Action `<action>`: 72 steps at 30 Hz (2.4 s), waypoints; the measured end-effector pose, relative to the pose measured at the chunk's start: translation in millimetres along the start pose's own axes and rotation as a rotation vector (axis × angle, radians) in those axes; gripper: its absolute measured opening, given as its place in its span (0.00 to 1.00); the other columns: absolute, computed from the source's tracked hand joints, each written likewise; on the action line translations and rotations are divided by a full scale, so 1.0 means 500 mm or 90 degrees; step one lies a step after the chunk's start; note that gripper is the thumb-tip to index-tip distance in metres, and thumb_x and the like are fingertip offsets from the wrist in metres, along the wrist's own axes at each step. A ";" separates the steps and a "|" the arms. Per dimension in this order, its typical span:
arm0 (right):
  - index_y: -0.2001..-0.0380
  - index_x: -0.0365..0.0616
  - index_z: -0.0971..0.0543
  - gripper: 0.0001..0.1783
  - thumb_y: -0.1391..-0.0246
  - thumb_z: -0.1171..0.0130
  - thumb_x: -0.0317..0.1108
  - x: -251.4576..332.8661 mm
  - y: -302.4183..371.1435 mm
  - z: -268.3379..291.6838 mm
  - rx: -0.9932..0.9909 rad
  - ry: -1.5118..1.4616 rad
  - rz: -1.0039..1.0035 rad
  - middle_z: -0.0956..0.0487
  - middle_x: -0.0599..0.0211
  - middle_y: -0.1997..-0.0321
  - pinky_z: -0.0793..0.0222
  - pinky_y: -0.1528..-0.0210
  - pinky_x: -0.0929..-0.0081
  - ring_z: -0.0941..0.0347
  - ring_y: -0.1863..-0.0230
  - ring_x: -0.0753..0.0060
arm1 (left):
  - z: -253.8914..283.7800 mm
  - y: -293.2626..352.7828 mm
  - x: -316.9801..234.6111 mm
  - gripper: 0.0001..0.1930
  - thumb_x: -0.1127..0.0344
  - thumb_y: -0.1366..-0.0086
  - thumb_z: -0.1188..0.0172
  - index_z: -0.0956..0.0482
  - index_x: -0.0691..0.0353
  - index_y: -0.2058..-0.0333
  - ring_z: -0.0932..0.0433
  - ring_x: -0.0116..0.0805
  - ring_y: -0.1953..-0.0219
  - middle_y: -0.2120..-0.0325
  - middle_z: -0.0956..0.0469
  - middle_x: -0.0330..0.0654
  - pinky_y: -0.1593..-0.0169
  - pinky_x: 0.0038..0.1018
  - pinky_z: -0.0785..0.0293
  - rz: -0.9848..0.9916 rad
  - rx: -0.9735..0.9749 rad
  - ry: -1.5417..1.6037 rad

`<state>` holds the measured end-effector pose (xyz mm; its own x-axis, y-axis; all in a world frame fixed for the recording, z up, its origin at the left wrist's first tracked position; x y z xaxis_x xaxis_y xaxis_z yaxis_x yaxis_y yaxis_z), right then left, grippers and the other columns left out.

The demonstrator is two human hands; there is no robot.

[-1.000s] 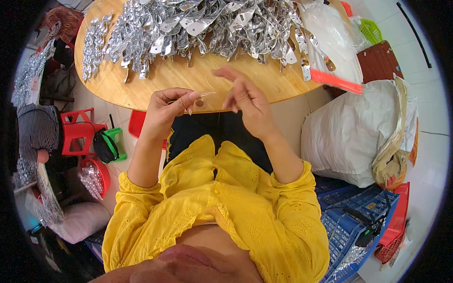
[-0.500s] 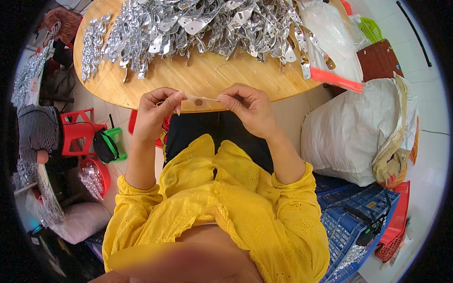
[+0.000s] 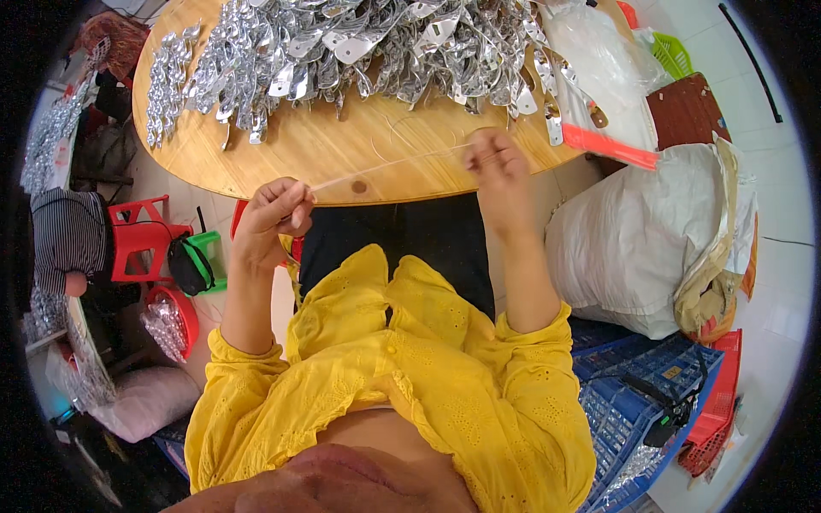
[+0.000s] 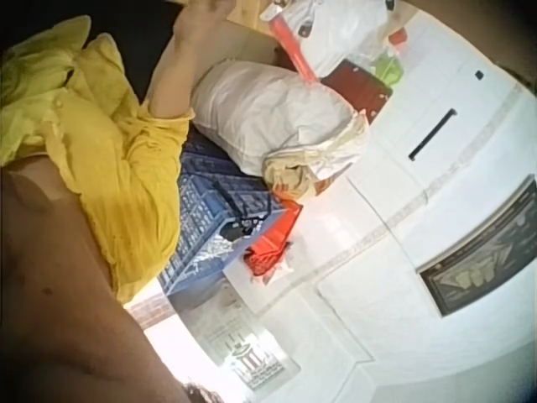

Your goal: Assembling small silver foil-wrapped toy components onto a string at a workshop table.

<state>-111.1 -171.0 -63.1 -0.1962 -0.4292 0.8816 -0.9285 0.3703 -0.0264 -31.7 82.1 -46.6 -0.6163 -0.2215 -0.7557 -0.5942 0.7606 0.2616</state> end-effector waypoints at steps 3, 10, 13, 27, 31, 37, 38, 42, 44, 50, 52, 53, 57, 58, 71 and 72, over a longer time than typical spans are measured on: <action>0.75 0.39 0.35 0.04 0.49 0.56 0.28 -0.021 0.046 -0.084 0.082 0.503 0.136 0.36 0.72 0.78 0.44 0.74 0.84 0.43 0.78 0.81 | -0.068 -0.008 -0.015 0.09 0.68 0.44 0.51 0.26 0.63 0.66 0.46 0.15 0.88 0.66 0.27 0.50 0.84 0.11 0.51 -0.095 0.016 0.228; 0.77 0.39 0.34 0.03 0.56 0.50 0.24 0.002 0.071 -0.147 0.134 0.468 0.279 0.33 0.63 0.78 0.42 0.75 0.78 0.38 0.77 0.66 | -0.105 -0.025 0.026 0.10 0.79 0.48 0.50 0.26 0.67 0.65 0.33 0.18 0.80 0.59 0.30 0.48 0.77 0.12 0.37 -0.372 -0.064 -0.452; 0.75 0.38 0.33 0.04 0.57 0.49 0.24 0.008 0.068 -0.148 0.153 0.459 0.277 0.34 0.63 0.80 0.42 0.76 0.79 0.38 0.78 0.68 | -0.110 -0.025 0.032 0.09 0.77 0.51 0.46 0.24 0.63 0.68 0.28 0.21 0.76 0.63 0.28 0.46 0.74 0.14 0.34 -0.484 -0.117 -0.615; 0.53 0.37 0.37 0.21 0.46 0.60 0.40 -0.043 0.090 -0.142 0.232 0.079 -0.033 0.33 0.75 0.71 0.47 0.72 0.89 0.45 0.76 0.85 | -0.104 -0.026 0.035 0.07 0.73 0.47 0.47 0.24 0.69 0.71 0.28 0.26 0.67 0.69 0.25 0.44 0.64 0.19 0.33 -0.304 -0.004 -0.260; 0.49 0.38 0.41 0.23 0.46 0.58 0.38 -0.064 0.099 -0.141 0.187 0.076 -0.052 0.31 0.74 0.67 0.45 0.70 0.88 0.45 0.76 0.85 | -0.097 -0.017 0.049 0.07 0.72 0.45 0.48 0.25 0.70 0.70 0.31 0.19 0.76 0.75 0.25 0.40 0.73 0.14 0.35 -0.171 -0.140 -0.218; 0.50 0.39 0.39 0.21 0.49 0.57 0.31 -0.083 0.105 -0.152 0.120 0.411 0.310 0.31 0.67 0.75 0.44 0.71 0.82 0.38 0.76 0.74 | -0.105 -0.014 0.057 0.07 0.71 0.45 0.49 0.27 0.69 0.72 0.35 0.14 0.80 0.81 0.28 0.34 0.77 0.12 0.40 -0.251 -0.227 -0.336; 0.50 0.39 0.39 0.21 0.49 0.57 0.31 -0.083 0.103 -0.147 0.120 0.412 0.310 0.31 0.67 0.75 0.44 0.71 0.82 0.38 0.76 0.74 | -0.103 -0.013 0.057 0.06 0.71 0.45 0.49 0.27 0.69 0.73 0.35 0.15 0.79 0.81 0.28 0.34 0.77 0.12 0.39 -0.261 -0.195 -0.374; 0.52 0.37 0.37 0.20 0.49 0.57 0.30 -0.038 0.091 -0.130 0.234 0.617 0.331 0.32 0.64 0.72 0.42 0.67 0.80 0.36 0.73 0.70 | -0.099 -0.009 0.043 0.06 0.71 0.45 0.49 0.28 0.69 0.74 0.34 0.16 0.78 0.78 0.27 0.35 0.76 0.13 0.39 -0.266 -0.128 -0.453; 0.52 0.35 0.37 0.19 0.47 0.58 0.31 -0.030 0.087 -0.134 0.290 0.699 0.338 0.32 0.64 0.70 0.41 0.64 0.82 0.37 0.70 0.73 | -0.095 -0.010 0.044 0.06 0.71 0.45 0.49 0.28 0.69 0.74 0.34 0.16 0.78 0.77 0.27 0.36 0.76 0.12 0.39 -0.270 -0.118 -0.393; 0.55 0.36 0.34 0.18 0.52 0.53 0.28 -0.053 0.088 -0.154 0.141 0.265 0.224 0.32 0.68 0.76 0.41 0.67 0.80 0.36 0.72 0.71 | -0.098 -0.009 0.036 0.06 0.71 0.45 0.49 0.26 0.67 0.72 0.37 0.15 0.81 0.75 0.28 0.36 0.79 0.11 0.43 -0.208 -0.100 -0.251; 0.57 0.33 0.34 0.17 0.49 0.55 0.30 -0.058 0.078 -0.140 0.146 0.322 0.186 0.31 0.66 0.69 0.40 0.61 0.82 0.36 0.66 0.75 | -0.091 -0.010 0.038 0.06 0.71 0.45 0.48 0.26 0.67 0.72 0.38 0.15 0.82 0.75 0.28 0.36 0.80 0.11 0.44 -0.235 -0.117 -0.254; 0.57 0.33 0.34 0.17 0.49 0.55 0.30 -0.056 0.070 -0.133 0.145 0.322 0.185 0.31 0.66 0.69 0.40 0.61 0.82 0.36 0.66 0.75 | -0.085 -0.011 0.036 0.06 0.71 0.45 0.48 0.26 0.66 0.72 0.39 0.15 0.83 0.74 0.28 0.37 0.81 0.10 0.44 -0.280 -0.148 -0.312; 0.62 0.35 0.30 0.13 0.51 0.52 0.29 -0.047 0.064 -0.129 0.220 0.463 0.230 0.28 0.66 0.76 0.37 0.71 0.84 0.34 0.74 0.78 | -0.072 -0.009 0.020 0.06 0.70 0.44 0.49 0.26 0.66 0.73 0.40 0.15 0.86 0.77 0.28 0.38 0.84 0.10 0.46 -0.298 -0.151 -0.285; 0.65 0.38 0.28 0.10 0.51 0.51 0.29 -0.046 0.067 -0.129 0.176 0.339 0.134 0.28 0.67 0.79 0.38 0.75 0.86 0.34 0.79 0.81 | -0.068 -0.005 0.014 0.06 0.70 0.44 0.49 0.26 0.66 0.73 0.40 0.15 0.86 0.77 0.28 0.38 0.84 0.10 0.46 -0.297 -0.152 -0.285; 0.71 0.36 0.28 0.08 0.49 0.55 0.30 -0.038 0.081 -0.129 0.174 0.316 0.000 0.30 0.69 0.85 0.42 0.84 0.89 0.37 0.87 0.84 | -0.072 0.013 -0.016 0.08 0.72 0.44 0.52 0.28 0.67 0.67 0.41 0.19 0.88 0.71 0.27 0.48 0.84 0.11 0.47 -0.189 -0.078 -0.033; 0.73 0.35 0.27 0.08 0.50 0.54 0.29 -0.038 0.084 -0.139 0.177 0.371 0.061 0.30 0.70 0.86 0.42 0.84 0.89 0.37 0.87 0.84 | -0.080 0.012 -0.017 0.09 0.73 0.45 0.52 0.27 0.67 0.65 0.39 0.20 0.87 0.67 0.27 0.51 0.82 0.11 0.43 -0.219 -0.084 -0.044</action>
<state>-124.3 -90.2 -48.4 -0.1521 0.1405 0.9783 -0.9776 0.1243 -0.1699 -50.6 64.0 -14.6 -0.3351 -0.4052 -0.8506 -0.8250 0.5622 0.0571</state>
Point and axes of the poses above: each hand's wrist, its own y-axis away from the middle knuckle, its own z-axis out of the back of the hand, x = y × z, the point moved 1 cm from there along -y, towards the middle knuckle
